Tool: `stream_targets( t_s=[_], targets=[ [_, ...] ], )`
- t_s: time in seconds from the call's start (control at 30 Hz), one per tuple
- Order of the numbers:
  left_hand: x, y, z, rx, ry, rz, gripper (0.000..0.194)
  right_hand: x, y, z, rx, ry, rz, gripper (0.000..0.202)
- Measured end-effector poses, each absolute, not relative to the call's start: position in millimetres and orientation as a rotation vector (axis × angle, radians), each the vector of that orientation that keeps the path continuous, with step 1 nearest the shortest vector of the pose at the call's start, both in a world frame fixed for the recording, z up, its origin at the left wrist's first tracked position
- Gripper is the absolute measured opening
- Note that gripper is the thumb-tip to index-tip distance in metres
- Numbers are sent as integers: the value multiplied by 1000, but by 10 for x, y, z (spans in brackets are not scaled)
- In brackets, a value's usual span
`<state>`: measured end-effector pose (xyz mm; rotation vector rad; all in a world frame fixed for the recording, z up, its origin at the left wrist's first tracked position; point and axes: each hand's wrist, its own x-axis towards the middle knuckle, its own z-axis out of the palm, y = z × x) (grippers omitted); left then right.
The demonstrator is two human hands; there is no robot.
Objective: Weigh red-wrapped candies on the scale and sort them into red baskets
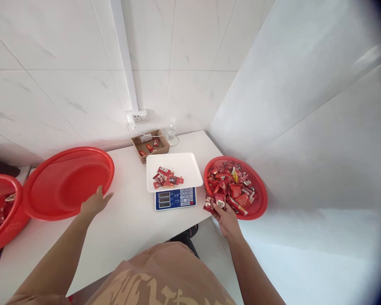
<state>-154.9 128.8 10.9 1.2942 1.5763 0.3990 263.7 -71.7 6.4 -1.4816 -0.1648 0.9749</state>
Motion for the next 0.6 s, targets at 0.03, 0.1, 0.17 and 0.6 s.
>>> stream_targets(
  t_s=[0.03, 0.1, 0.17, 0.6],
  targets=[
    [-1525, 1247, 74, 1363, 1640, 309, 65, 2630, -718, 65, -1480, -162, 979, 41],
    [-1403, 1178, 61, 1544, 1801, 151, 68, 2611, -709, 66, -1481, -160, 985, 40],
    [-1230, 1123, 83, 1593, 1752, 102, 65, 2595, -689, 61, -1484, -161, 993, 40],
    [-94, 565, 476, 1516, 1209, 423, 55, 2231, -504, 249, -1325, -218, 1239, 45]
  ],
)
